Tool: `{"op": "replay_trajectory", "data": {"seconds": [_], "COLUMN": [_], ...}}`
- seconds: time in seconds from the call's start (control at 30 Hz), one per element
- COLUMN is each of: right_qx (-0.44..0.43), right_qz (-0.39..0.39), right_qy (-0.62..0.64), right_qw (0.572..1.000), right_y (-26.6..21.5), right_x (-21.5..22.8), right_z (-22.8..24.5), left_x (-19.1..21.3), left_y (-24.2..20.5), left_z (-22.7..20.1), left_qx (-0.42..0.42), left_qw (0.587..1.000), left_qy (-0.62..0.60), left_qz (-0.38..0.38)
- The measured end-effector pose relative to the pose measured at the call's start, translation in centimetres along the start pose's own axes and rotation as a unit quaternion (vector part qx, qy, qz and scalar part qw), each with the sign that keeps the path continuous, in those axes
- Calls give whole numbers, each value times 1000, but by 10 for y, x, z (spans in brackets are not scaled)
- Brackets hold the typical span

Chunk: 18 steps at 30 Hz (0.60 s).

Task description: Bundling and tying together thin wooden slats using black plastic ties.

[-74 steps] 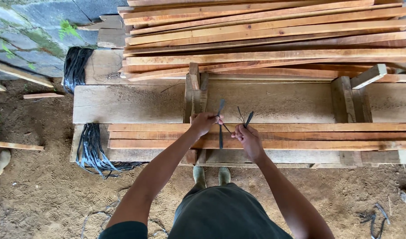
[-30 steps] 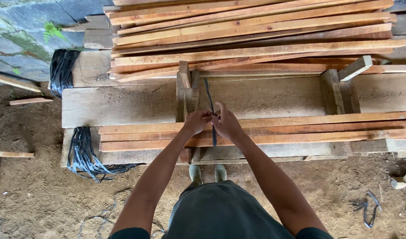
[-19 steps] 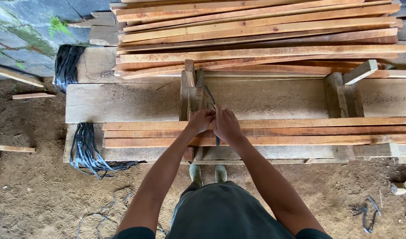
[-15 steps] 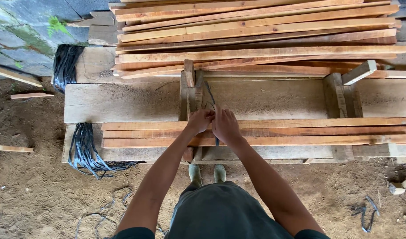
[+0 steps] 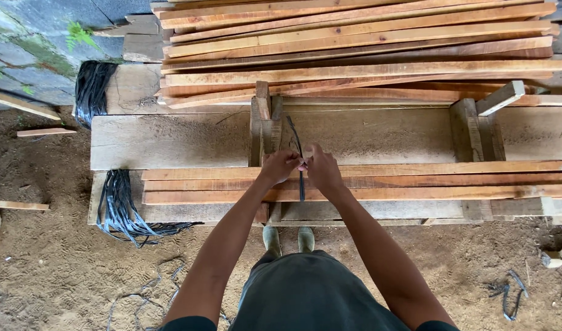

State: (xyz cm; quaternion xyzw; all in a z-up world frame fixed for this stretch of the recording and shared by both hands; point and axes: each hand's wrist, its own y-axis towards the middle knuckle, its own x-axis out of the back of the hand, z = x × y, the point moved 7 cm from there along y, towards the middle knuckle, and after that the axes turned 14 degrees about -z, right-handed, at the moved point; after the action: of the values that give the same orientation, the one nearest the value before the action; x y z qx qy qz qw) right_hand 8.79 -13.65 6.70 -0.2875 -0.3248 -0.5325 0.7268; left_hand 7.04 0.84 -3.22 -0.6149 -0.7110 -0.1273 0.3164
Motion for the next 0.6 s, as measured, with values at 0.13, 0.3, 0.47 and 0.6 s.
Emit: {"op": "replay_trajectory", "data": {"seconds": [0.13, 0.3, 0.47, 0.6], "right_qx": [-87, -154, -94, 74], "right_qz": [-5, 67, 75, -14], "right_qy": [126, 270, 244, 99], "right_qw": [988, 948, 962, 992], "right_y": [1, 17, 13, 6], "right_x": [-10, -41, -5, -6], "right_z": [-15, -44, -26, -30], "left_x": [-1, -16, -6, -4], "left_y": [1, 13, 6, 4], "left_z": [1, 23, 11, 4], "left_qx": [5, -8, 2, 6], "left_qw": [1000, 1000, 1000, 999], "left_qy": [15, 20, 12, 40], "left_qz": [0, -17, -14, -11]}}
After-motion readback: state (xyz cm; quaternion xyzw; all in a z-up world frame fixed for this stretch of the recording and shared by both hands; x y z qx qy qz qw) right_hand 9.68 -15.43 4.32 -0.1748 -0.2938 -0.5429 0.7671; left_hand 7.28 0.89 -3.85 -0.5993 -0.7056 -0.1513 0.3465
